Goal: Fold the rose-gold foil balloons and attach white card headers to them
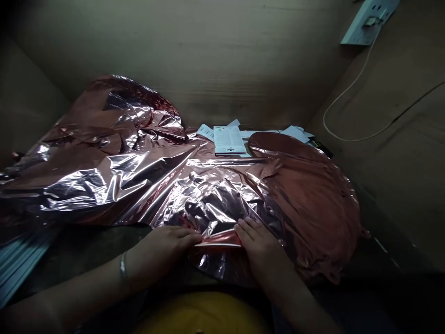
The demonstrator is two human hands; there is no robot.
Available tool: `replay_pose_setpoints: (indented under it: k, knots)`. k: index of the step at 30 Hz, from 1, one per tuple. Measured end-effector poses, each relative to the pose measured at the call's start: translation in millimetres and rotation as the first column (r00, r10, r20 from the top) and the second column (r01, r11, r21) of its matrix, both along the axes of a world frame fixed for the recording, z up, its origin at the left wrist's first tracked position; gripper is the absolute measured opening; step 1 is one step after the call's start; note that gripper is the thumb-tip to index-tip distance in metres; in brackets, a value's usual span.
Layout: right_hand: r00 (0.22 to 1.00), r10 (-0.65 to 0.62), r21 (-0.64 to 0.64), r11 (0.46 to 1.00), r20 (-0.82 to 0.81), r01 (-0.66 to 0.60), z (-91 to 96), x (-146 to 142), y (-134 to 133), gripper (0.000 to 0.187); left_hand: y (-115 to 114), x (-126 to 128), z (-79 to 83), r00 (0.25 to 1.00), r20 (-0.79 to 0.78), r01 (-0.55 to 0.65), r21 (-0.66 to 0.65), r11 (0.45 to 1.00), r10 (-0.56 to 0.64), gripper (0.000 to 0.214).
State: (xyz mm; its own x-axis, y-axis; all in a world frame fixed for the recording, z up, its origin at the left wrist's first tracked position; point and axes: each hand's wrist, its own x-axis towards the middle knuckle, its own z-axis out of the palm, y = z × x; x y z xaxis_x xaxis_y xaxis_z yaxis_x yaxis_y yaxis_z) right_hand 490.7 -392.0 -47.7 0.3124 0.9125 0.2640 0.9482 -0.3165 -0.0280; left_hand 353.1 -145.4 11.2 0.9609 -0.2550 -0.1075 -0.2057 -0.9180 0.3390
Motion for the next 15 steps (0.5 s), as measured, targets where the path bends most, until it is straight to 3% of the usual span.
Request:
replay_pose_setpoints:
  k: [3, 5, 7, 10, 12, 15]
  knots:
    - [1.0, -0.003, -0.015, 1.0, -0.012, 0.002, -8.7, -4, -18, 0.047, -6, 14, 25.4, 0.992, -0.089, 0.065, -0.223, 0.973, -0.087, 0.025]
    - [1.0, -0.01, -0.035, 0.999, -0.021, 0.009, -6.6, -10, -26, 0.045, -14, 37, 28.7, 0.983, -0.005, 0.171, -0.341, 0.925, -0.183, 0.031]
    - [0.999, -0.005, -0.041, 0.999, -0.041, 0.003, -0.9, -17, -29, 0.044, -26, 65, 15.0, 0.951, 0.131, 0.306, -0.316, 0.898, -0.278, 0.036]
    - [0.995, 0.023, -0.035, 0.999, -0.099, -0.027, 10.8, -28, -28, 0.045, -47, 96, -22.9, 0.9, 0.175, 0.423, -0.13, 0.897, -0.399, 0.044]
    - [0.989, -0.013, -0.039, 0.999, -0.148, 0.007, 20.0, -33, -27, 0.045, -55, 104, -42.9, 0.885, 0.167, 0.451, -0.067, 0.89, -0.435, 0.046]
    - [0.958, -0.081, -0.086, 0.994, -0.276, 0.06, 34.2, -37, -25, 0.042, -57, 101, -52.1, 0.885, 0.192, 0.441, -0.05, 0.896, -0.425, 0.05]
